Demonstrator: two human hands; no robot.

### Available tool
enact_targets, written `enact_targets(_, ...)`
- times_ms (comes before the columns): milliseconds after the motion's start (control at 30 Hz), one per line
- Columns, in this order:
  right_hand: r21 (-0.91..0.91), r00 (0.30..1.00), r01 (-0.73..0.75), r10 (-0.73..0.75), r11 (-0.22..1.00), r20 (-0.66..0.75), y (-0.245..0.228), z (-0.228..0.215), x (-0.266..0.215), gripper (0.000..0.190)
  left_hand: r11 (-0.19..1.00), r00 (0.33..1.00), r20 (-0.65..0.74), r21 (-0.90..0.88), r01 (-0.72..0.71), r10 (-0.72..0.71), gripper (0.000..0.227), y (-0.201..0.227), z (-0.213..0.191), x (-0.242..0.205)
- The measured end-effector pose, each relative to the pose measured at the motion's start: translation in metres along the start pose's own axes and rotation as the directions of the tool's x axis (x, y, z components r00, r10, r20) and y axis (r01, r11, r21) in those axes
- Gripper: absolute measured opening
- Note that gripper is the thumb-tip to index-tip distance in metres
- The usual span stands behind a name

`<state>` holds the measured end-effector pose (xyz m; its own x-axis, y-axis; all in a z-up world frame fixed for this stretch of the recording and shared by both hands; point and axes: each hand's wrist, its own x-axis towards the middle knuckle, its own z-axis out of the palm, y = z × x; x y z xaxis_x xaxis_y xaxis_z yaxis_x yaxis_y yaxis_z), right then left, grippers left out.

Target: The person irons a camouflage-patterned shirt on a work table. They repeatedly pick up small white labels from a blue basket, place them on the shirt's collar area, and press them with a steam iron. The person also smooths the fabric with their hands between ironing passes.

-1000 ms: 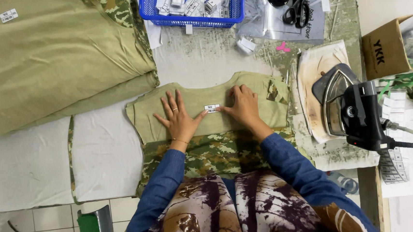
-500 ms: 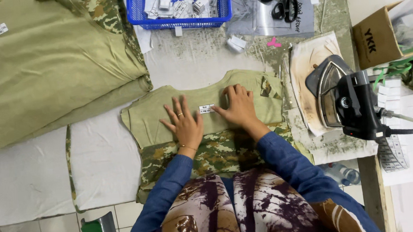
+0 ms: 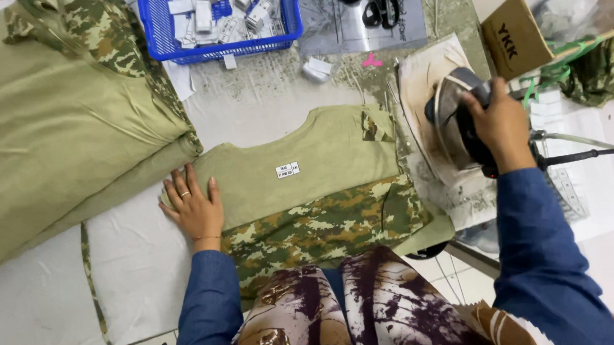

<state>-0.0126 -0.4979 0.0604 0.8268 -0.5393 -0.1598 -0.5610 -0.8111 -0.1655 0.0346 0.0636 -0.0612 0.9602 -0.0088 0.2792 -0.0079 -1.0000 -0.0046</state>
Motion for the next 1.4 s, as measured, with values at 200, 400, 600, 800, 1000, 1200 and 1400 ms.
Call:
enact_targets(200, -0.013, 0.694, 0.705, -0.685, 0.709, 0.222, -0.167, -0.023, -0.076, 0.058, 0.991, 0.980, 0.180, -0.085, 0.106, -0.090, 0.050, -0.004, 0.009, -0.002)
enact_targets(400, 0.071, 0.248, 0.963, -0.960, 0.258, 0.130, -0.292, 0.080, -0.124, 0.062, 0.984, 0.968, 0.226, -0.113, 0.139, -0.110, 0.047, -0.005, 0.001, -0.001)
enact_targets(600, -0.040, 0.579, 0.809, -0.784, 0.586, 0.224, -0.257, 0.050, -0.101, 0.058, 0.968, 0.968, 0.217, -0.184, 0.168, -0.127, 0.045, -0.008, 0.007, -0.004)
enact_targets(800, -0.146, 0.965, 0.256, -0.244, 0.956, 0.097, -0.092, 0.019, -0.016, 0.059, 0.972, 0.970, 0.214, -0.176, 0.157, -0.118, 0.046, -0.005, 0.003, -0.003)
enact_targets(1000, -0.080, 0.992, -0.031, 0.021, 0.996, -0.124, 0.080, 0.052, 0.024, 0.064, 0.978, 0.976, 0.212, -0.190, 0.090, -0.048, 0.049, 0.037, -0.045, -0.018)
enact_targets(1200, -0.542, 0.700, 0.284, -0.557, 0.791, -0.446, -0.063, 0.047, -0.086, 0.046, 0.838, 0.913, 0.114, -0.453, -0.303, 0.392, 0.036, 0.111, -0.013, -0.118)
enact_targets(1400, 0.364, 0.498, 0.648, -0.734, 0.669, 0.462, -0.131, 0.150, -0.170, 0.018, 0.676, 0.745, 0.315, -0.697, -0.238, 0.588, 0.038, 0.111, -0.052, -0.111)
